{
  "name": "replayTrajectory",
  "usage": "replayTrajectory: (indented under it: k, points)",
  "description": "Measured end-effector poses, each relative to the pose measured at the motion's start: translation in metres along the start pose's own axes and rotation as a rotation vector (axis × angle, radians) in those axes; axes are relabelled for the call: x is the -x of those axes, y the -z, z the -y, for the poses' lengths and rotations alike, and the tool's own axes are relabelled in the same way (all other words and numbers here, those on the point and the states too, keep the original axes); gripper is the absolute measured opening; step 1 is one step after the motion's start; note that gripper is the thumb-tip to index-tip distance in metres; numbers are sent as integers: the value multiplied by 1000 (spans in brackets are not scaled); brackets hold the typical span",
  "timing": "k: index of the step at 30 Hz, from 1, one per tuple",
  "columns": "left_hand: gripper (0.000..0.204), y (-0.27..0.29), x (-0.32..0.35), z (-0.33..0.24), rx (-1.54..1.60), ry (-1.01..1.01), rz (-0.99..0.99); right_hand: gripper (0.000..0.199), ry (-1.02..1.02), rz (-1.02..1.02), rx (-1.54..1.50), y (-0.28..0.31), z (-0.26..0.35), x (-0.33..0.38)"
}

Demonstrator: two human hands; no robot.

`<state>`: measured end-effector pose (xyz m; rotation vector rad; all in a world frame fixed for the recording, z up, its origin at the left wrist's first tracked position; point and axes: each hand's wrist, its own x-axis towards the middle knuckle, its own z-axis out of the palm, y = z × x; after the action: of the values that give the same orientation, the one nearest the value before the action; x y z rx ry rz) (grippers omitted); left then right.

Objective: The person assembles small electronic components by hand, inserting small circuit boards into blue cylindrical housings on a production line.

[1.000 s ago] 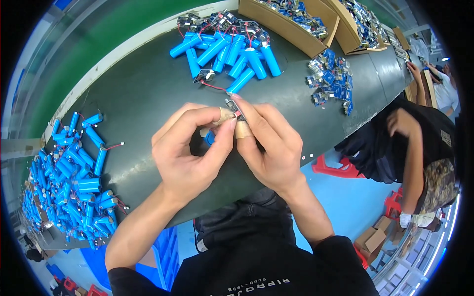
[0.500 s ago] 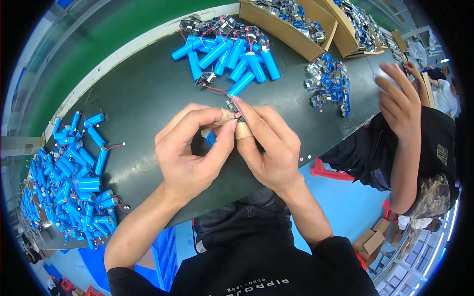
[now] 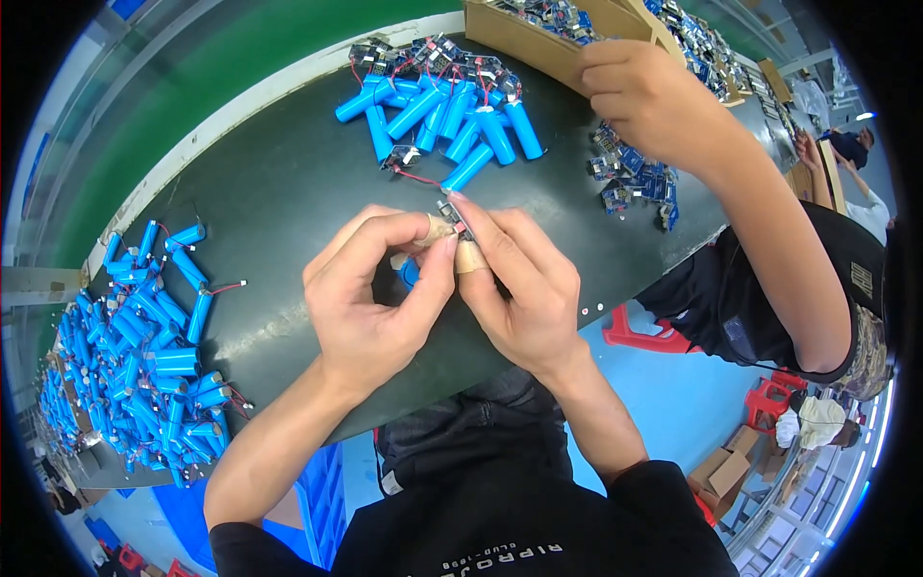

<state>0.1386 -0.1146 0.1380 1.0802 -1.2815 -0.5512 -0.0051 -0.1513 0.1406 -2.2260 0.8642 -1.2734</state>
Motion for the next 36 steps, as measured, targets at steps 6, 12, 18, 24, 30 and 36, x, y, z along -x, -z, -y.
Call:
replayTrajectory:
  k: [6, 12, 18, 24, 30, 36]
  points:
    - [15, -1, 0, 0, 21, -13, -17, 36, 0, 0, 8, 1, 1, -1]
    - [15, 1, 0, 0, -80, -39, -1, 36, 21, 10, 13, -1, -3, 1]
    - [15, 3, 1, 2, -102, -6, 9, 36, 48, 44, 51, -1, -3, -1]
    - [14, -2, -2, 1, 2, -14, -20, 37, 39, -26, 87, -2, 3, -1]
    - [16, -2, 0, -2, 2, -17, -25, 37, 62, -44, 113, 1, 5, -3]
    - [18, 3, 1, -10, 19, 24, 24, 35, 6, -36, 62, 3, 11, -6]
